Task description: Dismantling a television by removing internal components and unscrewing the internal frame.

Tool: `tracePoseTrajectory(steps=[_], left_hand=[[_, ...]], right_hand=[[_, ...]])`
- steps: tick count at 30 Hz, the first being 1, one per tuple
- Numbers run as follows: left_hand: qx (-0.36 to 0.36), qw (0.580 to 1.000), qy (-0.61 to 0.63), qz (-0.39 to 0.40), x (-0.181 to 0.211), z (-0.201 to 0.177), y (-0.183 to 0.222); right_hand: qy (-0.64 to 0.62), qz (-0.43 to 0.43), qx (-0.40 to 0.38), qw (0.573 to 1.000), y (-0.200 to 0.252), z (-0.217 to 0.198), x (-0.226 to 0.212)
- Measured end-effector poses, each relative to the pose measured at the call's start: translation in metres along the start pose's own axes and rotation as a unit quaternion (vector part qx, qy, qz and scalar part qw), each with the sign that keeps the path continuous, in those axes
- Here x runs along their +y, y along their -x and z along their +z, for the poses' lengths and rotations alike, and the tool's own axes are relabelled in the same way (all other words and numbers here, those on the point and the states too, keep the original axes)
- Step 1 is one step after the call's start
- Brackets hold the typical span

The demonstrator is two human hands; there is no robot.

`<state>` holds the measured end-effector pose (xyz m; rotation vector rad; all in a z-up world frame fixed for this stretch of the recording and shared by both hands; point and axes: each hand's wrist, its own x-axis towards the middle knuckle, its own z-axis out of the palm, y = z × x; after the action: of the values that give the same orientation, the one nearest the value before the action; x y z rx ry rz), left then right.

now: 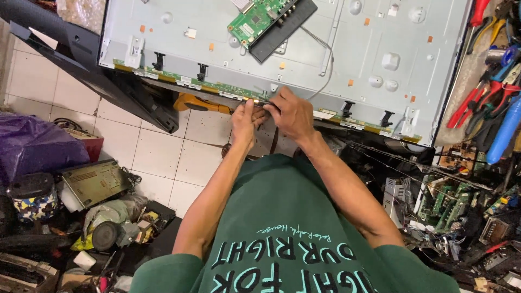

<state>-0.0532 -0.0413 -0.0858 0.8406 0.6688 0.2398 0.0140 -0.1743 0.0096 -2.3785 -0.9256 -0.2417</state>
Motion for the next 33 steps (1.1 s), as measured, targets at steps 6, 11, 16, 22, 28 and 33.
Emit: tracePoseTrajectory(steps=[6,11,16,22,28,33], left_hand=[[-0.008,1.000,0.001,0.024,0.014,0.008,0.010],[0.008,1.000,0.004,0.018,0.011,0.006,0.008],[0.014,1.000,-0.013,-0.004,-0.007,-0.003,-0.001],[0.019,1.000,-0.002,0.021,-0.021,-0.008,-0.013],[0.002,0.999,0.013,0.034,-0.014,-0.001,-0.006],[0.018,0.999,0.017,0.024,-0.009,0.002,-0.002]], right_hand=[[0.011,0.027,0.019,0.999,-0.001,-0.002,-0.010],[0.022,-0.015,-0.008,1.000,-0.012,-0.006,-0.007],[0.023,-0.068,-0.051,0.996,-0.021,-0.007,-0.008],[0.026,-0.030,-0.031,0.999,-0.014,0.014,-0.001],[0.012,-0.028,-0.013,0.999,-0.013,0.015,0.003],[-0.024,-0.022,-0.055,0.998,-0.018,0.002,-0.005]])
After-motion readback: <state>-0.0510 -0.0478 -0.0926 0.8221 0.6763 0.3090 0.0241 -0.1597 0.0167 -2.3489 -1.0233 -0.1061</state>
